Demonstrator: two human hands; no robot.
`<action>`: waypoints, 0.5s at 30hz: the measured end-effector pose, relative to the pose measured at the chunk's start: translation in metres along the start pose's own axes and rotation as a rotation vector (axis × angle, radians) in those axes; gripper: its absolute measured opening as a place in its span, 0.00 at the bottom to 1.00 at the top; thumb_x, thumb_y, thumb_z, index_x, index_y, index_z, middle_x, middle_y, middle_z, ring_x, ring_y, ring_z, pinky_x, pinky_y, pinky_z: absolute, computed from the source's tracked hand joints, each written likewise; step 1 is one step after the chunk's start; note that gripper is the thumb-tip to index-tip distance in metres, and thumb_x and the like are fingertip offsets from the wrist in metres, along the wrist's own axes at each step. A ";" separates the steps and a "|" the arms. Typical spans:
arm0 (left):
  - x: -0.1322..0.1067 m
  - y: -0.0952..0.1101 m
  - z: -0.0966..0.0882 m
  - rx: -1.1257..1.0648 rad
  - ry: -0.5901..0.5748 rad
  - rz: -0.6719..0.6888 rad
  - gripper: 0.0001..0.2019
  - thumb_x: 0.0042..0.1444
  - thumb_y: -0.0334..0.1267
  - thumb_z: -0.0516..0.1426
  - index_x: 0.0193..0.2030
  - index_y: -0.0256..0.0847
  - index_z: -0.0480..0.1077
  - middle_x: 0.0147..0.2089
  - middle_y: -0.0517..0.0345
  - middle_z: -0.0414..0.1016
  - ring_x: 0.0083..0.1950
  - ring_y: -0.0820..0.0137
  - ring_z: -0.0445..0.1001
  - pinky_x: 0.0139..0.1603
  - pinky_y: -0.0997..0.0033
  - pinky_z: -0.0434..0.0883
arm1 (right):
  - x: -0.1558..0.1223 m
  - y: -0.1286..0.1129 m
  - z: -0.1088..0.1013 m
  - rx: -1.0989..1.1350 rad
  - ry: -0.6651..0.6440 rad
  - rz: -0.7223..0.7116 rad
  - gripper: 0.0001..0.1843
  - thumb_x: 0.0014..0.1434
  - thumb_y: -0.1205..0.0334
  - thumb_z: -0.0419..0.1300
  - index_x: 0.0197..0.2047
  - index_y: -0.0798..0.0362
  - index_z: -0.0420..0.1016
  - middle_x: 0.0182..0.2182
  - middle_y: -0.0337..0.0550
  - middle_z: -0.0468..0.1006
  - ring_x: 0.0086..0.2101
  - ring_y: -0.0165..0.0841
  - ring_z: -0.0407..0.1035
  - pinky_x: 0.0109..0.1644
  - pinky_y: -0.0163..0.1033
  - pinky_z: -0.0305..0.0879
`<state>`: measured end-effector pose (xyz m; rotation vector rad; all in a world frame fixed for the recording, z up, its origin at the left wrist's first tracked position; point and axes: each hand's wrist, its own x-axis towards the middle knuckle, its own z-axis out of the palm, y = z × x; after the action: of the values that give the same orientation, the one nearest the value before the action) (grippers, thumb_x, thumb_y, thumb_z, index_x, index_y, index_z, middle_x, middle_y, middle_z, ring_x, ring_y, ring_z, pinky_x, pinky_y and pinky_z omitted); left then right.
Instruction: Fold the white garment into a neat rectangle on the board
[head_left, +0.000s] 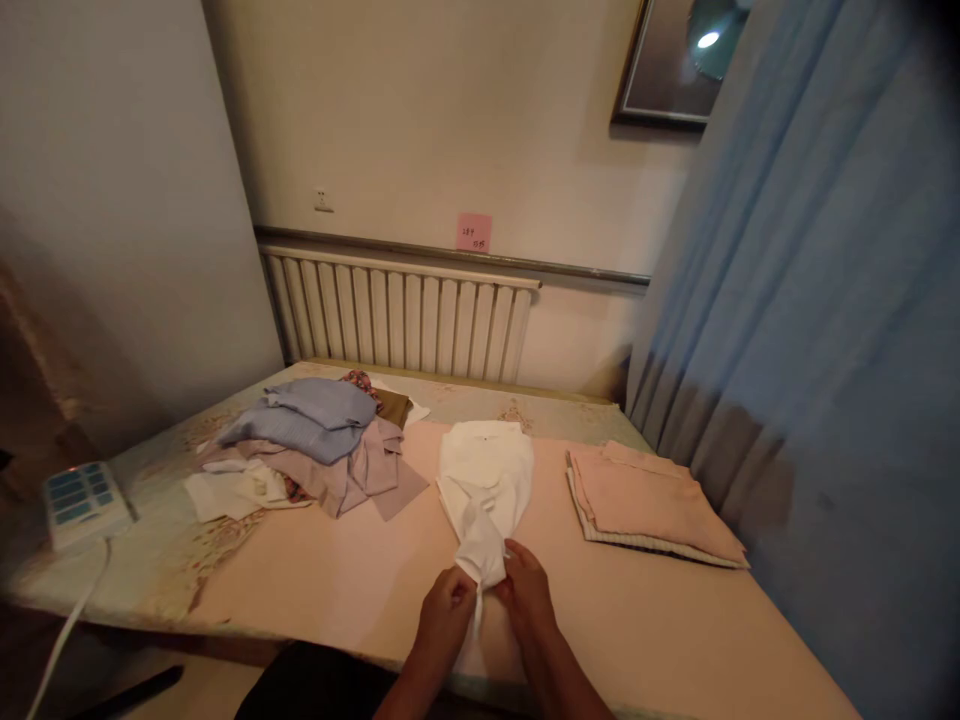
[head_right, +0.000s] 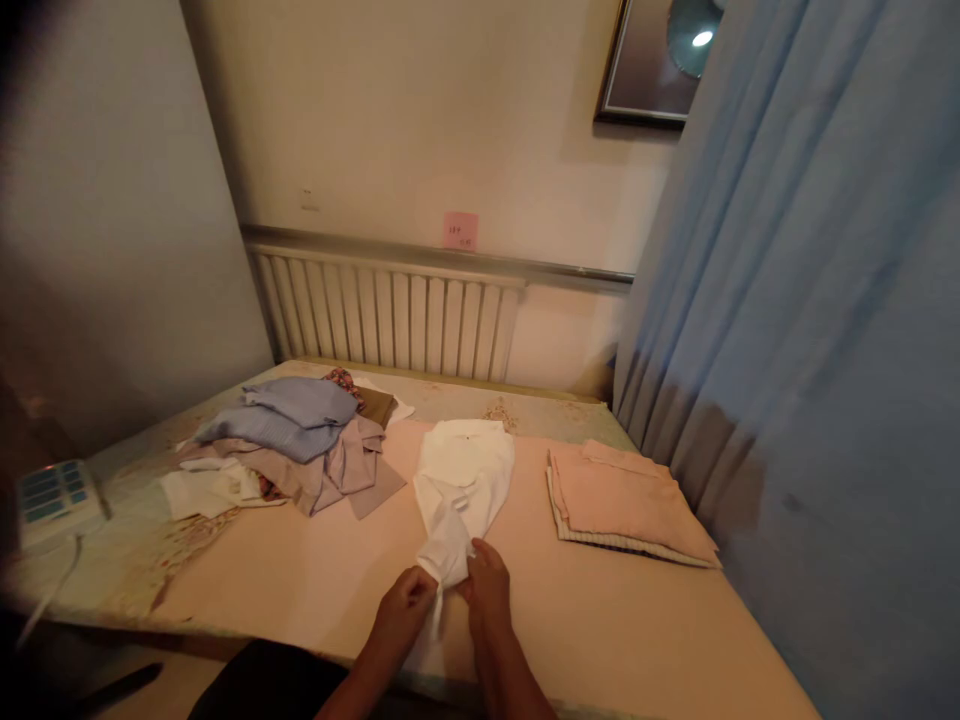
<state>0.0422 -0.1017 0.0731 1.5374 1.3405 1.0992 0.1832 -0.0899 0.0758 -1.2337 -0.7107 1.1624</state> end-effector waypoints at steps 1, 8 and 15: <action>-0.001 -0.003 0.001 -0.052 -0.020 -0.043 0.05 0.46 0.41 0.55 0.26 0.43 0.67 0.29 0.60 0.70 0.35 0.66 0.70 0.40 0.70 0.66 | 0.002 -0.006 -0.005 -0.007 0.041 -0.034 0.20 0.42 0.56 0.59 0.41 0.52 0.72 0.24 0.36 0.74 0.25 0.33 0.69 0.28 0.36 0.67; 0.021 -0.018 0.006 -0.418 -0.006 -0.463 0.16 0.48 0.50 0.58 0.37 0.41 0.67 0.34 0.57 0.74 0.37 0.66 0.76 0.37 0.68 0.71 | 0.004 -0.006 -0.046 -0.201 -0.005 0.078 0.19 0.40 0.58 0.55 0.38 0.54 0.72 0.15 0.32 0.69 0.15 0.30 0.63 0.19 0.33 0.61; 0.037 -0.004 0.015 -0.679 -0.116 -0.530 0.17 0.51 0.51 0.59 0.39 0.39 0.67 0.36 0.54 0.77 0.37 0.66 0.77 0.39 0.65 0.74 | -0.009 0.041 -0.065 -0.213 0.074 0.049 0.27 0.41 0.57 0.55 0.46 0.57 0.68 0.22 0.35 0.73 0.17 0.29 0.65 0.18 0.32 0.60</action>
<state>0.0579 -0.0648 0.0686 0.6848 1.0478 0.9598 0.2280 -0.1232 0.0223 -1.4720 -0.7668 1.0959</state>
